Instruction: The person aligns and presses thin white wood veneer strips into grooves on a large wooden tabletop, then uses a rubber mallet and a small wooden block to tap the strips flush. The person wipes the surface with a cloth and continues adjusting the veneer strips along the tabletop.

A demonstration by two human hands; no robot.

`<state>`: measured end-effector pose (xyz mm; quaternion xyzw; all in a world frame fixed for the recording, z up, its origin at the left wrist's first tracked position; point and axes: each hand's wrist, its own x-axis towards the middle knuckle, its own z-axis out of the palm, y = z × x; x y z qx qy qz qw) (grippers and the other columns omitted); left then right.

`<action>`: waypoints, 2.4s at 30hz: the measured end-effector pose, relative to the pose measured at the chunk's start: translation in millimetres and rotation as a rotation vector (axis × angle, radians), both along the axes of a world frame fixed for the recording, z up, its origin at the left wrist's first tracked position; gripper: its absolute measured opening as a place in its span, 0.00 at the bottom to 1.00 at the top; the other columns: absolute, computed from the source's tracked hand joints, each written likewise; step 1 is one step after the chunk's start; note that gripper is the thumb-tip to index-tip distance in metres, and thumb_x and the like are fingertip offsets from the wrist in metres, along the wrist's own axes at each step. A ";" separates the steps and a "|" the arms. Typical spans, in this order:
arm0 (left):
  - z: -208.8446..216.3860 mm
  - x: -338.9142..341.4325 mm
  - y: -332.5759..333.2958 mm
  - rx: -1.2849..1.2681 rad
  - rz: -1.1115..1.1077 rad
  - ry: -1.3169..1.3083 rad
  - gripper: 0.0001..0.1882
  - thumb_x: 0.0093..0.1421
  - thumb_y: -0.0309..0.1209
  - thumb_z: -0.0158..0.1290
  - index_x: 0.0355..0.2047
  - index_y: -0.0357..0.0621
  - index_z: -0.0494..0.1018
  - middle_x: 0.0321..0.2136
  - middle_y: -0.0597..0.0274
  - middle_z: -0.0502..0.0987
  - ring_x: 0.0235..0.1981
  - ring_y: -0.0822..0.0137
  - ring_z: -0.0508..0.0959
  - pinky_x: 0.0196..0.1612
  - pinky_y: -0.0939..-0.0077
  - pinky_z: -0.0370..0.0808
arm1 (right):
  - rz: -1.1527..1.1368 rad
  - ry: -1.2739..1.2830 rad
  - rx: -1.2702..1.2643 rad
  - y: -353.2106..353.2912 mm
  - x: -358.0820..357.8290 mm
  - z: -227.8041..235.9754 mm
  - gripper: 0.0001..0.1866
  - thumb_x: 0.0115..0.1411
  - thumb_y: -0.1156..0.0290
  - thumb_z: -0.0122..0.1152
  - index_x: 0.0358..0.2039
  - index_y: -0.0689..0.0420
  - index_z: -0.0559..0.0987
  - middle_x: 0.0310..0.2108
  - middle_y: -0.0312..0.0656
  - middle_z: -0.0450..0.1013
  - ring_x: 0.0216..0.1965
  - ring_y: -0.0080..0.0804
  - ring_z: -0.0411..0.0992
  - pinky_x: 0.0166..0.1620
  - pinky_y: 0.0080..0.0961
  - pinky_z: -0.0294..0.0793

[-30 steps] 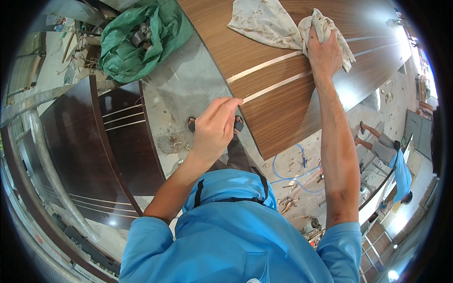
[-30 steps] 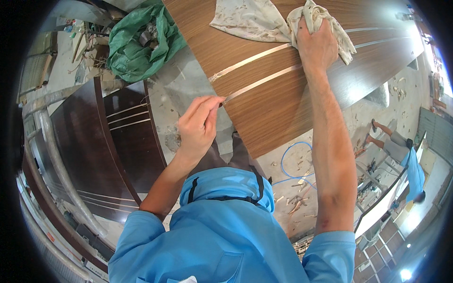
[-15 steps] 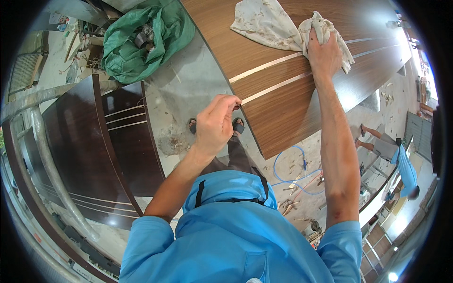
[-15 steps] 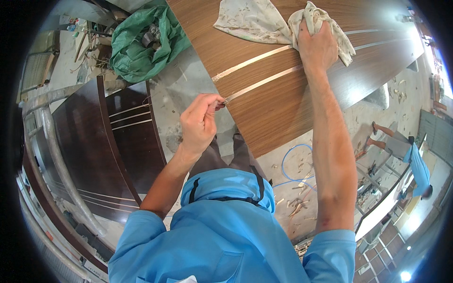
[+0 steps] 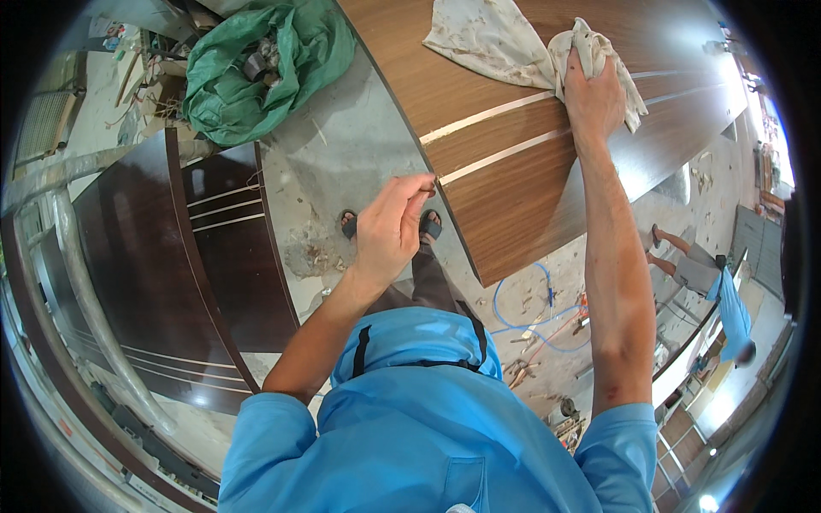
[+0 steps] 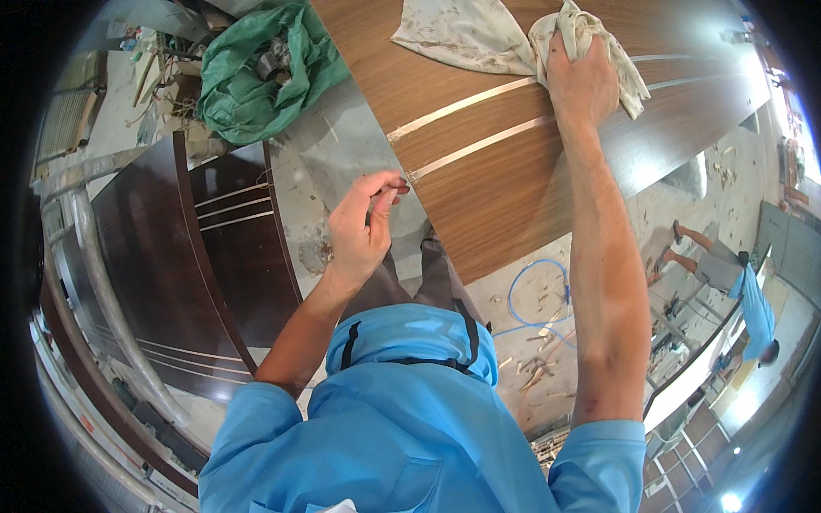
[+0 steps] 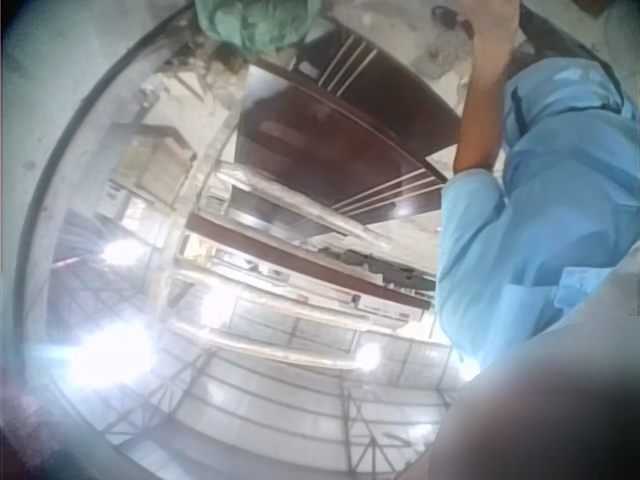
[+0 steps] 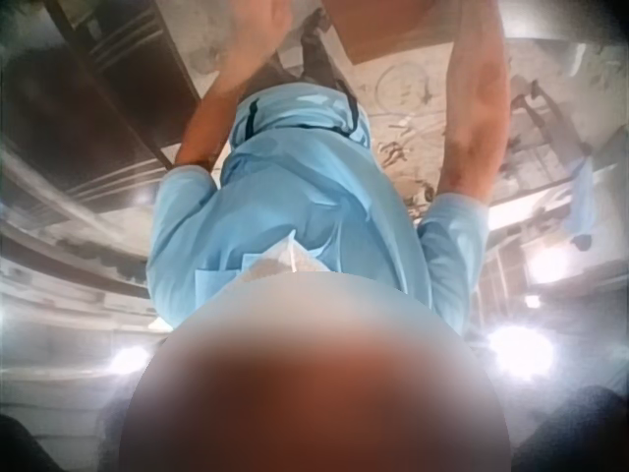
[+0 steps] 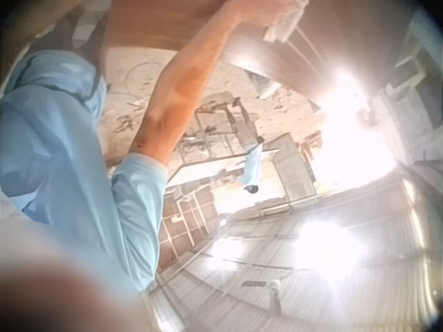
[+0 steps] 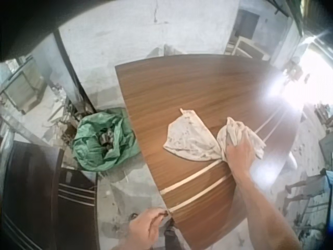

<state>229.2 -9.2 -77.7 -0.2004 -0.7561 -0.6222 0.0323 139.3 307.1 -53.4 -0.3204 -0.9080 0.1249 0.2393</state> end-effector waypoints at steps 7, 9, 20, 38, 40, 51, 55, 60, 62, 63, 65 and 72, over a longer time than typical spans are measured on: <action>-6.1 -21.7 -3.8 -0.094 -0.078 0.195 0.15 0.57 0.09 0.56 0.42 0.37 0.80 0.36 0.54 0.81 0.30 0.62 0.82 0.32 0.74 0.78 | 0.005 -0.012 0.021 4.1 0.8 -3.3 0.26 0.61 0.43 0.60 0.45 0.54 0.81 0.40 0.51 0.82 0.46 0.55 0.79 0.50 0.50 0.74; -10.9 -29.2 -5.9 -0.130 -0.115 0.256 0.15 0.55 0.08 0.55 0.41 0.37 0.79 0.36 0.54 0.81 0.29 0.62 0.82 0.32 0.74 0.78 | 0.021 0.018 0.016 3.9 0.8 -2.9 0.27 0.61 0.43 0.60 0.45 0.54 0.81 0.40 0.52 0.82 0.46 0.55 0.79 0.50 0.50 0.74; -11.3 25.7 -5.7 0.154 -0.167 -0.698 0.17 0.74 0.35 0.47 0.53 0.35 0.76 0.48 0.54 0.81 0.48 0.63 0.80 0.50 0.64 0.77 | 0.015 0.036 0.044 2.4 1.1 -1.8 0.26 0.62 0.49 0.63 0.53 0.54 0.80 0.45 0.54 0.81 0.49 0.55 0.78 0.53 0.46 0.74; 13.9 -1.4 22.2 0.336 -0.083 -0.909 0.22 0.72 0.37 0.52 0.60 0.36 0.71 0.54 0.60 0.79 0.51 0.69 0.79 0.52 0.67 0.78 | 0.315 -0.047 -0.123 -13.0 22.7 11.2 0.29 0.59 0.52 0.69 0.57 0.54 0.78 0.46 0.55 0.80 0.50 0.55 0.77 0.53 0.45 0.74; 13.3 -1.5 24.1 0.357 -0.094 -0.894 0.21 0.72 0.37 0.52 0.59 0.36 0.72 0.53 0.60 0.79 0.51 0.70 0.79 0.52 0.66 0.78 | 0.608 -0.188 -0.423 -28.8 51.9 26.8 0.23 0.57 0.52 0.70 0.45 0.56 0.82 0.37 0.50 0.82 0.40 0.50 0.81 0.45 0.43 0.78; 11.7 -5.5 23.3 0.389 -0.098 -0.970 0.25 0.70 0.35 0.56 0.62 0.36 0.66 0.51 0.57 0.80 0.52 0.68 0.80 0.52 0.65 0.79 | 0.577 -0.521 0.250 0.9 50.4 67.7 0.29 0.54 0.71 0.68 0.57 0.57 0.76 0.55 0.50 0.76 0.55 0.50 0.74 0.56 0.41 0.74; 13.7 -3.6 27.7 0.465 -0.057 -0.952 0.29 0.68 0.34 0.58 0.64 0.36 0.63 0.50 0.56 0.81 0.52 0.68 0.79 0.52 0.64 0.79 | 0.724 -0.145 0.224 13.1 71.2 70.9 0.23 0.57 0.70 0.69 0.53 0.59 0.77 0.53 0.46 0.76 0.53 0.42 0.75 0.52 0.38 0.75; 13.8 -9.6 27.6 0.415 -0.102 -0.960 0.29 0.67 0.34 0.59 0.63 0.35 0.63 0.50 0.55 0.80 0.51 0.67 0.80 0.53 0.63 0.79 | 0.888 -0.382 -0.242 -59.6 93.8 58.2 0.10 0.60 0.66 0.71 0.34 0.60 0.83 0.27 0.37 0.78 0.30 0.28 0.76 0.34 0.27 0.73; 14.2 -11.7 25.4 0.391 -0.114 -0.986 0.29 0.67 0.34 0.59 0.62 0.35 0.63 0.50 0.54 0.80 0.51 0.67 0.80 0.53 0.63 0.79 | 0.986 -0.398 -0.250 -80.5 85.3 58.4 0.10 0.60 0.67 0.71 0.28 0.60 0.83 0.19 0.33 0.75 0.24 0.23 0.73 0.30 0.25 0.71; 14.6 -12.4 24.2 0.385 -0.119 -0.992 0.28 0.67 0.34 0.59 0.62 0.35 0.63 0.49 0.54 0.80 0.50 0.67 0.80 0.53 0.63 0.79 | 0.958 -0.479 -0.256 -86.2 79.5 60.2 0.10 0.61 0.67 0.71 0.27 0.60 0.82 0.18 0.33 0.74 0.23 0.22 0.73 0.29 0.25 0.71; 15.4 -13.3 23.0 0.370 -0.118 -0.999 0.28 0.67 0.34 0.59 0.62 0.35 0.64 0.49 0.55 0.81 0.50 0.67 0.80 0.53 0.63 0.79 | 1.050 -0.507 -0.272 -91.2 66.8 63.3 0.12 0.62 0.68 0.70 0.26 0.61 0.81 0.16 0.32 0.73 0.21 0.20 0.72 0.27 0.25 0.70; 14.2 -14.5 26.8 0.353 -0.076 -0.983 0.27 0.65 0.29 0.60 0.59 0.29 0.64 0.44 0.52 0.82 0.44 0.69 0.81 0.47 0.71 0.78 | 0.989 -0.763 -0.654 -88.0 45.0 64.8 0.15 0.63 0.69 0.68 0.21 0.62 0.79 0.15 0.38 0.75 0.18 0.22 0.75 0.24 0.24 0.72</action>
